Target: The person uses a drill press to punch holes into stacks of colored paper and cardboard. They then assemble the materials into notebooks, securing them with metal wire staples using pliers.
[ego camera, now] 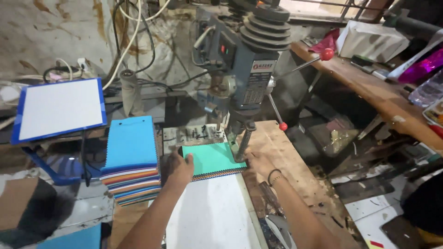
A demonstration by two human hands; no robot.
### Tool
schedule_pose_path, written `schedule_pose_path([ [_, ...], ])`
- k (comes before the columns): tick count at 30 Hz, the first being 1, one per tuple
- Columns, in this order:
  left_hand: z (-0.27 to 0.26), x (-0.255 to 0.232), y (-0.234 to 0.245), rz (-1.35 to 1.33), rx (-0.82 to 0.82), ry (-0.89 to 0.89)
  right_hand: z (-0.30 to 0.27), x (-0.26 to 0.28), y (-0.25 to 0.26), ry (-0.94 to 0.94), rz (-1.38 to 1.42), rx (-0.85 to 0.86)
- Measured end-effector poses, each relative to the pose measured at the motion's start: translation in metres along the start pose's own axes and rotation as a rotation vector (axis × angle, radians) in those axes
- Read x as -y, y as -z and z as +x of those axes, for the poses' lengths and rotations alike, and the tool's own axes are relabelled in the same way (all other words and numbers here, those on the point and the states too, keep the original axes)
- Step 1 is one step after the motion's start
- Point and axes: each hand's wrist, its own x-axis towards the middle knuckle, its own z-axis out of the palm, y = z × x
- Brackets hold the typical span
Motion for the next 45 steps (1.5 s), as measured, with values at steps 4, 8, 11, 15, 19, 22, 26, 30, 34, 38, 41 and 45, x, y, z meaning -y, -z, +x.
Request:
schedule_pose_path([
  [4,0.043,0.008,-0.020,0.106,-0.193,-0.036,-0.032,0.040,-0.025,-0.107,0.197,0.048],
  [8,0.105,0.049,-0.047,-0.108,-0.197,-0.140,-0.006,0.015,-0.034,-0.086,0.205,-0.006],
  [11,0.048,0.027,0.000,-0.195,-0.134,-0.139,-0.008,0.018,-0.025,-0.134,0.493,0.023],
  [15,0.043,0.019,0.006,-0.080,0.052,-0.027,-0.005,0.013,-0.010,-0.226,0.567,0.100],
  [19,-0.042,-0.010,0.033,-0.138,0.120,0.077,-0.004,0.014,-0.001,-0.283,0.582,0.184],
  [22,-0.064,-0.016,0.034,-0.003,0.157,0.072,-0.005,0.013,-0.004,-0.217,0.592,0.158],
  [26,-0.107,-0.021,0.036,-0.105,0.246,0.061,-0.016,0.021,0.000,-0.185,0.591,0.195],
  [30,-0.132,0.013,0.036,-0.121,0.255,0.088,-0.053,0.043,0.026,-0.127,0.400,0.277],
  [34,-0.204,0.024,0.044,-0.112,0.359,0.145,-0.082,0.059,0.039,-0.175,0.007,0.522],
  [38,-0.269,0.048,0.071,-0.132,0.560,0.037,-0.118,0.057,0.034,0.083,-0.225,0.650],
  [41,-0.288,0.048,0.084,0.047,0.551,-0.009,-0.146,0.059,0.025,0.180,-0.277,0.675],
  [45,-0.266,0.028,0.064,0.193,0.249,-0.058,-0.169,0.065,0.028,0.216,-0.363,0.590],
])
